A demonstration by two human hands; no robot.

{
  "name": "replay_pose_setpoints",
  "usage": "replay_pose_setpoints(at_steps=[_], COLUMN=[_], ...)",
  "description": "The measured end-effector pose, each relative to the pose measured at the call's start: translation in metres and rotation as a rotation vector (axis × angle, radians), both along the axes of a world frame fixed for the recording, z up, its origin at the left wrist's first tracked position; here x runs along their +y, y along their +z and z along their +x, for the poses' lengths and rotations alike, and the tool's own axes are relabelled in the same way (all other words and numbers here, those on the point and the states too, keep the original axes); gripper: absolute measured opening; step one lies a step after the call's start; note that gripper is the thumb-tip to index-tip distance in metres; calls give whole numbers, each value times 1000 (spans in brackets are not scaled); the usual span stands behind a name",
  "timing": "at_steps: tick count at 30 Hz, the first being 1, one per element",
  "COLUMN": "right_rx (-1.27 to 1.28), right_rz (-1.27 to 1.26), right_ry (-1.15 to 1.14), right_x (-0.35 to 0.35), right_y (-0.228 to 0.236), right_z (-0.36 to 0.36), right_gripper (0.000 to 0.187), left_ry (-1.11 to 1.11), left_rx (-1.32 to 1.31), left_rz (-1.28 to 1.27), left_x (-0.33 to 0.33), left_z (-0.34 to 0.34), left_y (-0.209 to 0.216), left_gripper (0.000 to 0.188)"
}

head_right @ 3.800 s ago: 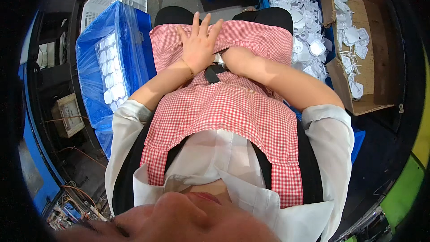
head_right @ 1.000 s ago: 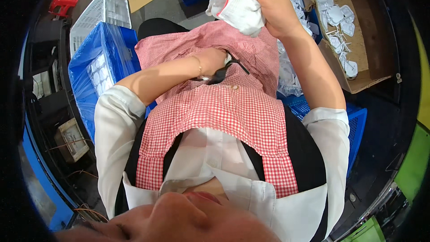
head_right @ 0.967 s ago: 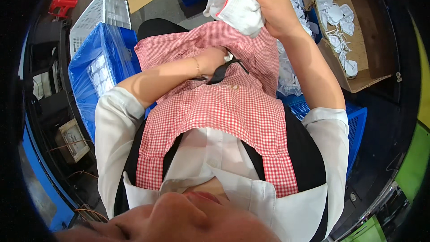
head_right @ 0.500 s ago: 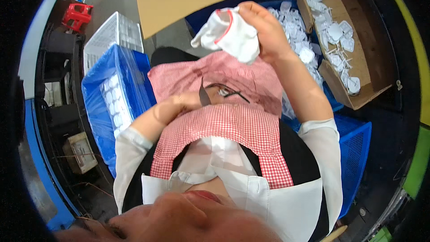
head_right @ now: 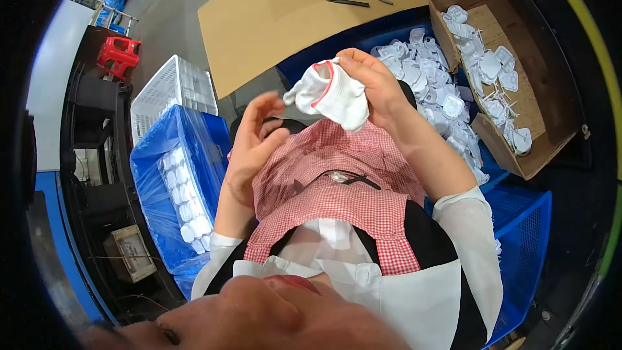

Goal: Inspecting and sorting white plastic components from boxes into blue bins at a workstation.

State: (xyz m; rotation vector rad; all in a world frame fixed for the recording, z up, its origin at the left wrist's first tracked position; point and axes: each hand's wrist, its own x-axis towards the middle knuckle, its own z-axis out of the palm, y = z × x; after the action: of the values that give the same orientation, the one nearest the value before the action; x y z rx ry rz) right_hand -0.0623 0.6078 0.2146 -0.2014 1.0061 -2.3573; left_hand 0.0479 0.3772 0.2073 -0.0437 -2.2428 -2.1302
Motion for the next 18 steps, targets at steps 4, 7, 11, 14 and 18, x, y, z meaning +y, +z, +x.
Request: replay_pose_setpoints(at_steps=[4, 7, 11, 14, 18], right_rx=[-46, 27, 10, -25, -50], right_rz=[22, 57, 203, 258, 316], right_ry=[33, -41, -276, -287, -257], right_x=[-10, -8, 6, 3, -11], right_y=[-7, -14, -19, -25, -33], right_z=[0, -1, -15, -26, -37], right_gripper=[16, 14, 10, 11, 19], left_ry=[-170, 58, -388, -638, -618], left_rx=[145, 96, 230, 331, 322], left_rz=[-267, -202, -453, -596, -736], left_x=[13, 18, 9, 14, 19], left_z=[-30, -28, 3, 29, 36], left_y=[-1, -23, -65, -94, -123], left_gripper=[71, 61, 24, 17, 25])
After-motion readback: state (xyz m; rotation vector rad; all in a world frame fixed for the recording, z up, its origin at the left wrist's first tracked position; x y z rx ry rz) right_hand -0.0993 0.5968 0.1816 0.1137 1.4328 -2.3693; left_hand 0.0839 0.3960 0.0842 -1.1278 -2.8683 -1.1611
